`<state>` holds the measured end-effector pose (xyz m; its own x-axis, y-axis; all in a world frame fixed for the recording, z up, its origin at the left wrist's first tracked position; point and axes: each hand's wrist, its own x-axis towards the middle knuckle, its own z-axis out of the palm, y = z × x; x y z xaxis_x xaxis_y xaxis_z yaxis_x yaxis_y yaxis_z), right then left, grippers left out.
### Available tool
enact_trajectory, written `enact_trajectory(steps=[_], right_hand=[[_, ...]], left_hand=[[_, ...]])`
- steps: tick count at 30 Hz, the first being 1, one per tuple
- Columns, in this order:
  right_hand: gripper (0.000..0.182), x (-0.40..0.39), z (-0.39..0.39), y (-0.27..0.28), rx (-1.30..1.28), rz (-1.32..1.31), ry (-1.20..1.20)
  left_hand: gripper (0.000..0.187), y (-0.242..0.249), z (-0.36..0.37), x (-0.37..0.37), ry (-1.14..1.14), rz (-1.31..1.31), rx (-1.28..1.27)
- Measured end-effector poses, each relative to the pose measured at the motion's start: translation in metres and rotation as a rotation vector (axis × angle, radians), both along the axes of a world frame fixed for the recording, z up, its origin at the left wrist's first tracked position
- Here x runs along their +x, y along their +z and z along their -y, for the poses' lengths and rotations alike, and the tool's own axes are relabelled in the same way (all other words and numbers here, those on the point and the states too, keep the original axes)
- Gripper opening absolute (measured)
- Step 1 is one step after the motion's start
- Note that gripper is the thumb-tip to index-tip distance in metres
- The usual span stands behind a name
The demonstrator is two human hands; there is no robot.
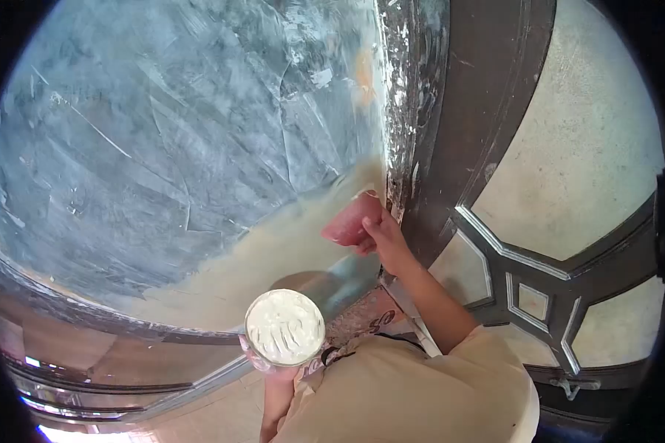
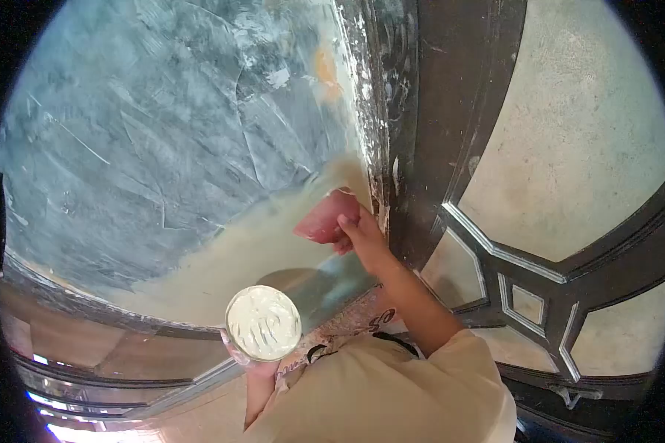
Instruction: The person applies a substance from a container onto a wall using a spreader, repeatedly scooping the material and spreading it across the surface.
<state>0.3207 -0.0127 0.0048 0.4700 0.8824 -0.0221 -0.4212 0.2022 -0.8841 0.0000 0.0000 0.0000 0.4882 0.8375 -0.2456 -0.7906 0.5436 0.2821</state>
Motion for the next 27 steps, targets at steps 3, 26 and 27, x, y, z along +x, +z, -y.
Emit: enact_trajectory(steps=[3,26,27], right_hand=[[0.04,-0.01,-0.012,0.027,-0.02,0.003,-0.088],[0.037,-0.002,0.001,-0.066,-0.231,-0.198,-0.182],[0.038,-0.002,0.009,-0.069,-0.266,-0.224,-0.16]], left_hand=[[0.077,-0.011,-0.004,-0.001,-0.291,0.115,0.575],[0.078,-0.028,-0.001,0.004,-0.282,0.145,0.541],[0.078,-0.026,-0.002,0.006,-0.291,0.14,0.51]])
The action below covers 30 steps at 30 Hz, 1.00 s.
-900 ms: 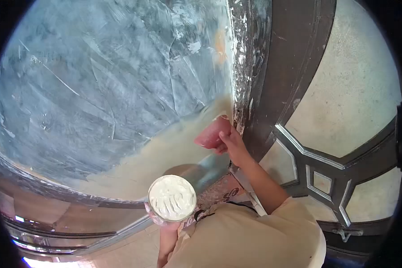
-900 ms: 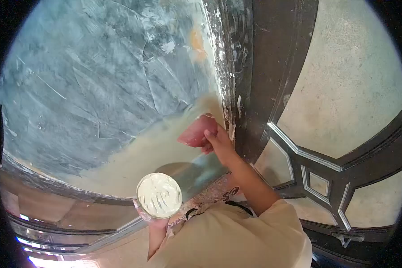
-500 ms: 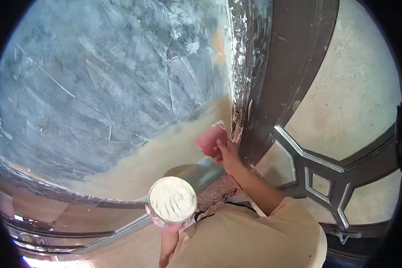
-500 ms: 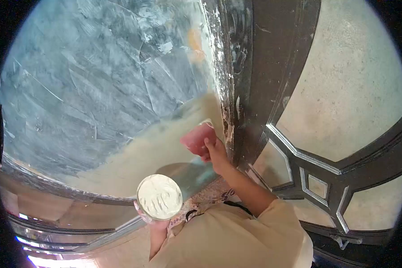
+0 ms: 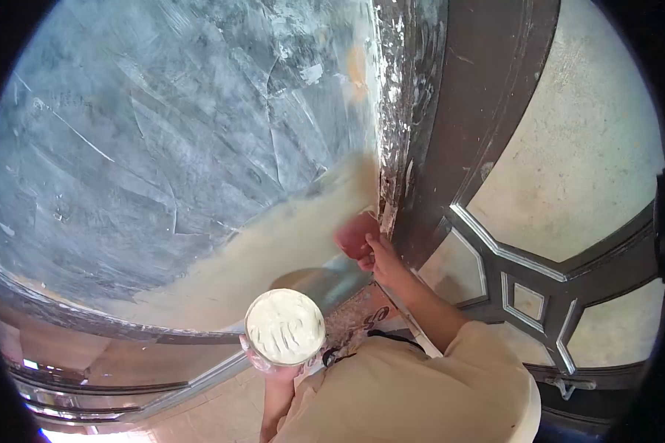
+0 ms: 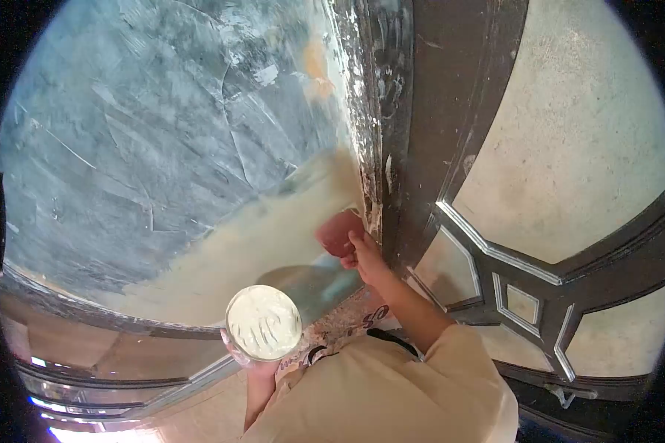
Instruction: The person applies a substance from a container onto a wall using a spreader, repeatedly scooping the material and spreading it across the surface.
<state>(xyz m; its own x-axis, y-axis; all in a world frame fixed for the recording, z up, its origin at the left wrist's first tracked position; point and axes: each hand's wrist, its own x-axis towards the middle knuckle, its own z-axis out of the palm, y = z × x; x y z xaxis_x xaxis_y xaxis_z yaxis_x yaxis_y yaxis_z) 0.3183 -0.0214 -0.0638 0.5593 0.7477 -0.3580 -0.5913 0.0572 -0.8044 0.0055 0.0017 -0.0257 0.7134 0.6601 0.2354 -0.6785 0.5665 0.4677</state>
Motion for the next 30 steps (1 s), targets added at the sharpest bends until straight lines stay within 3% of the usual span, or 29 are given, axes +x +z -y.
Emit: enact_trajectory(steps=[2,3,4,6,9,12,13,14,16,18,20,21,24,25,27,30], right_hand=[[0.04,0.007,-0.001,-0.004,-0.034,-0.034,0.027],[0.041,0.013,-0.006,0.019,0.09,0.061,0.02],[0.043,0.019,-0.012,0.041,0.215,0.156,0.01],[0.045,0.031,-0.025,0.079,0.22,0.215,-0.003],[0.043,0.033,-0.033,0.069,0.192,0.278,-0.011],[0.041,0.027,-0.027,-0.004,0.035,0.207,0.078],[0.04,0.021,-0.021,-0.043,-0.05,0.067,0.088],[0.039,0.015,-0.014,-0.085,-0.136,-0.075,0.097],[0.048,0.016,0.007,-0.162,-0.22,-0.054,0.221],[0.049,0.016,0.012,-0.137,-0.169,-0.051,0.227],[0.05,0.011,0.016,-0.077,-0.038,0.008,0.191],[0.05,0.014,0.008,-0.04,0.05,0.072,0.149],[0.05,0.019,-0.013,0.033,0.171,0.163,0.152],[0.049,0.016,-0.019,0.053,0.25,0.211,0.159],[0.048,0.007,-0.029,0.061,0.327,0.258,0.167],[0.047,-0.002,-0.039,0.033,0.321,0.246,0.196]], left_hand=[[0.079,0.008,0.003,0.0,-0.012,-0.03,-0.064],[0.08,0.027,0.019,0.013,0.036,0.403,-0.586],[0.08,0.022,0.016,0.012,0.038,0.4,-0.59],[0.081,0.008,0.004,0.008,-0.02,0.034,-0.01],[0.08,0.007,0.004,0.014,-0.029,0.039,0.058],[0.079,0.007,0.006,0.012,0.016,-0.024,-0.072],[0.077,0.012,0.017,0.008,0.1,0.45,-0.946],[0.077,0.01,0.02,0.006,0.101,0.452,-0.947],[0.077,0.006,0.019,0.001,0.048,0.741,-1.157],[0.078,0.003,0.015,-0.002,-0.01,1.035,-1.357],[0.078,-0.001,0.016,-0.004,-0.062,1.331,-1.554],[0.078,-0.003,0.015,-0.002,-0.057,1.333,-1.555],[0.078,-0.006,0.011,0.011,0.032,-0.147,-0.049],[0.078,-0.002,0.014,0.016,0.035,-0.151,-0.054],[0.082,0.013,0.024,0.026,0.088,0.224,-0.654],[0.08,0.026,0.033,0.036,0.067,0.37,-0.657]])
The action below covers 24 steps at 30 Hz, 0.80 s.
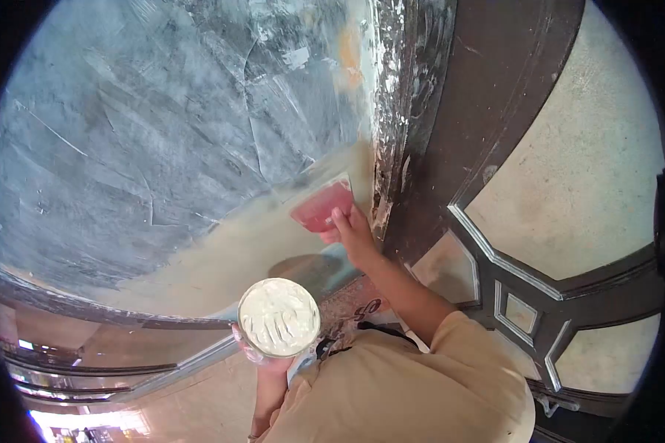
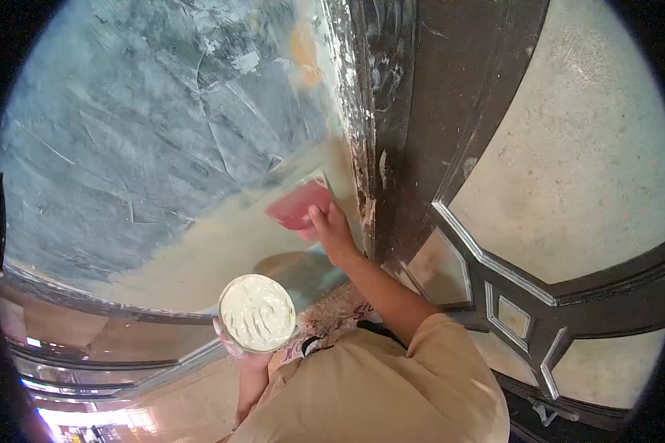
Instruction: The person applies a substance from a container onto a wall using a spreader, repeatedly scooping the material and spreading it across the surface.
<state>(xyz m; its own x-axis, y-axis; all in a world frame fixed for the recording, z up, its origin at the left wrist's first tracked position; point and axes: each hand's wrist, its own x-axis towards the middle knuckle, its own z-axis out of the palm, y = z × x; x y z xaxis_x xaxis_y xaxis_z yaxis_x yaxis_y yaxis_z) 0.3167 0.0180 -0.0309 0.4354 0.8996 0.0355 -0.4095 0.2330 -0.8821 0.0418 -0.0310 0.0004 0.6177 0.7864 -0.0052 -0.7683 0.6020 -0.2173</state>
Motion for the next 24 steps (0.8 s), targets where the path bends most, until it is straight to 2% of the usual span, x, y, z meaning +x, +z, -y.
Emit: enact_trajectory(steps=[2,4,6,7,8,10,11,14,15,16,18,19,20,22,24], right_hand=[[0.047,-0.009,0.003,-0.069,-0.166,-0.085,-0.091],[0.049,-0.018,0.027,-0.133,-0.308,-0.16,-0.027],[0.04,-0.032,0.056,-0.17,-0.53,-0.174,0.06],[0.04,-0.036,0.062,-0.167,-0.527,-0.171,0.066],[0.038,-0.039,0.067,-0.163,-0.537,-0.208,0.109],[0.037,-0.043,0.069,-0.135,-0.547,-0.241,0.161],[0.035,-0.042,0.059,-0.117,-0.432,-0.168,0.161],[0.031,-0.042,0.029,-0.035,-0.155,-0.034,0.118],[0.031,-0.044,0.018,-0.011,-0.046,-0.021,0.087],[0.031,-0.047,0.01,0.009,0.061,-0.01,0.056],[0.032,-0.048,0.003,0.047,0.061,-0.036,0.048],[0.032,-0.051,0.002,0.055,0.06,-0.065,0.034],[0.032,-0.053,0.0,0.055,0.068,-0.063,0.035],[0.032,-0.057,-0.005,0.044,0.008,-0.076,-0.054],[0.03,-0.06,-0.005,0.0,-0.066,-0.007,-0.109]], left_hand=[[0.078,0.006,0.004,0.003,0.023,0.146,0.007],[0.078,0.0,0.0,-0.004,0.036,0.217,0.017],[0.08,-0.024,-0.01,-0.023,0.014,-0.349,0.06],[0.081,-0.012,-0.009,-0.02,-0.01,-0.437,0.487],[0.081,-0.017,-0.009,-0.023,-0.002,-0.436,0.488],[0.082,-0.024,-0.007,-0.027,0.01,-0.418,0.122],[0.074,-0.02,-0.009,-0.024,0.01,-0.358,0.601],[0.075,-0.014,-0.006,-0.024,-0.004,-0.32,0.602],[0.074,-0.016,-0.005,-0.025,0.02,-0.447,0.557],[0.074,-0.016,-0.004,-0.028,0.024,-0.447,0.557],[0.075,-0.016,-0.004,-0.032,0.022,-0.446,0.471],[0.078,-0.019,-0.001,-0.038,0.01,-0.319,0.284],[0.078,-0.019,0.0,-0.04,0.012,-0.318,0.291],[0.08,-0.01,0.004,-0.044,0.024,-0.488,0.397],[0.08,-0.015,0.004,-0.058,0.029,-0.502,0.411]])
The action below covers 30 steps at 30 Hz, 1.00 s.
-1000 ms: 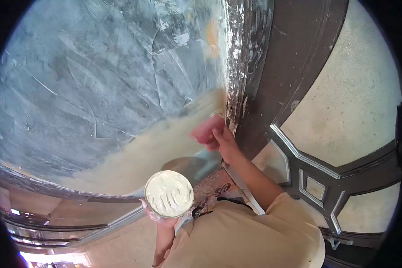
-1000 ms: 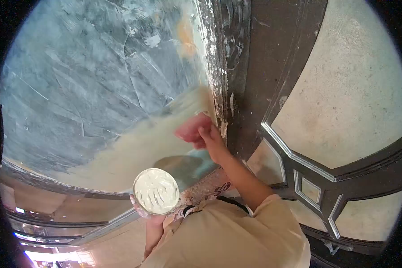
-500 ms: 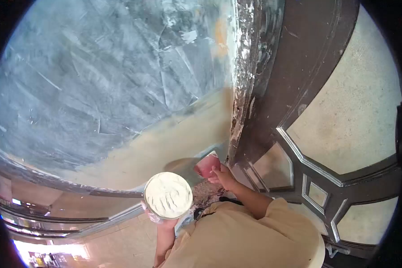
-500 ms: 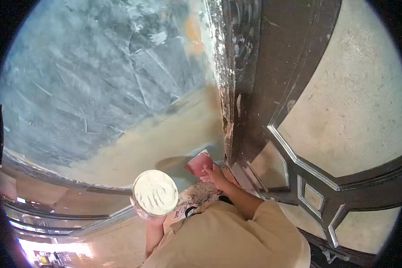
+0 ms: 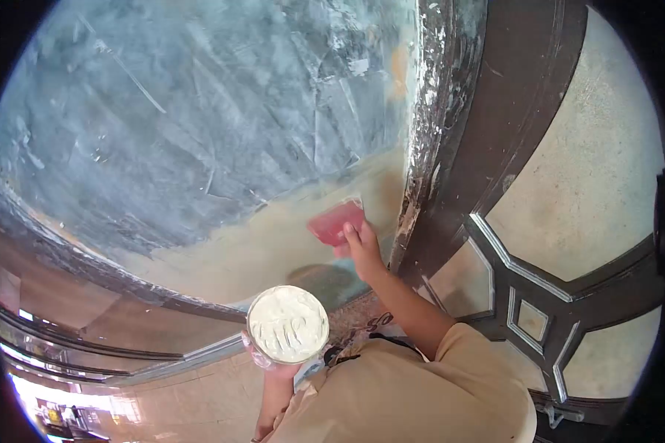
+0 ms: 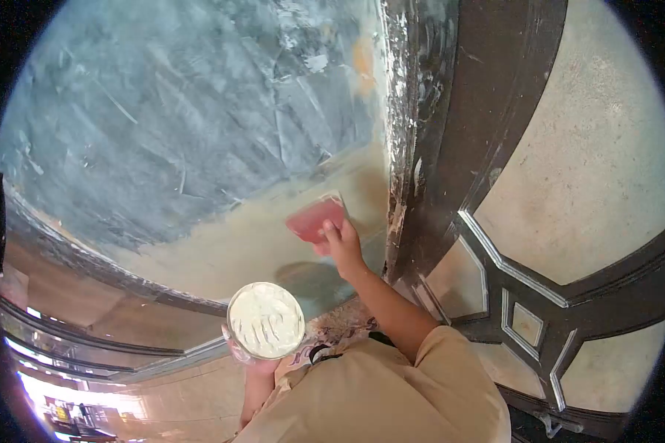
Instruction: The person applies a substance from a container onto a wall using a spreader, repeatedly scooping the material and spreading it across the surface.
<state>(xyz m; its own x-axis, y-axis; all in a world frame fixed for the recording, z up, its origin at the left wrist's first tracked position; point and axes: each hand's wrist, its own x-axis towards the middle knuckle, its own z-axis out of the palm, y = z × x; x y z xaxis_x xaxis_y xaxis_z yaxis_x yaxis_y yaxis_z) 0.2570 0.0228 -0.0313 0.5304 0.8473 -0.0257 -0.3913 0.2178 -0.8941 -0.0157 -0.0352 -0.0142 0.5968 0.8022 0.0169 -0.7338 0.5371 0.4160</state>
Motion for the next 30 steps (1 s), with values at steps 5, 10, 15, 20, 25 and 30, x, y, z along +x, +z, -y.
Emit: enact_trajectory(steps=[5,10,15,20,25,30], right_hand=[[0.027,-0.016,0.049,-0.171,-0.272,-0.079,0.062],[0.018,-0.03,0.088,-0.16,-0.502,0.771,0.121],[0.013,-0.027,0.05,-0.076,-0.193,1.509,0.098],[0.009,-0.03,-0.006,0.044,0.019,2.088,-0.004],[0.009,-0.05,0.01,0.207,0.28,1.859,-0.415],[0.013,-0.062,0.024,0.189,0.416,1.632,-0.085]], left_hand=[[0.08,-0.001,0.001,-0.023,0.057,0.038,-0.029],[0.082,-0.003,0.002,-0.043,0.083,0.222,-0.289],[0.084,-0.003,-0.001,-0.054,0.057,0.048,-0.117],[0.085,-0.013,-0.001,-0.065,0.078,0.01,-0.117],[0.085,0.006,-0.003,-0.075,0.063,0.001,-0.011],[0.082,0.0,-0.003,-0.093,0.091,0.35,-0.265]])
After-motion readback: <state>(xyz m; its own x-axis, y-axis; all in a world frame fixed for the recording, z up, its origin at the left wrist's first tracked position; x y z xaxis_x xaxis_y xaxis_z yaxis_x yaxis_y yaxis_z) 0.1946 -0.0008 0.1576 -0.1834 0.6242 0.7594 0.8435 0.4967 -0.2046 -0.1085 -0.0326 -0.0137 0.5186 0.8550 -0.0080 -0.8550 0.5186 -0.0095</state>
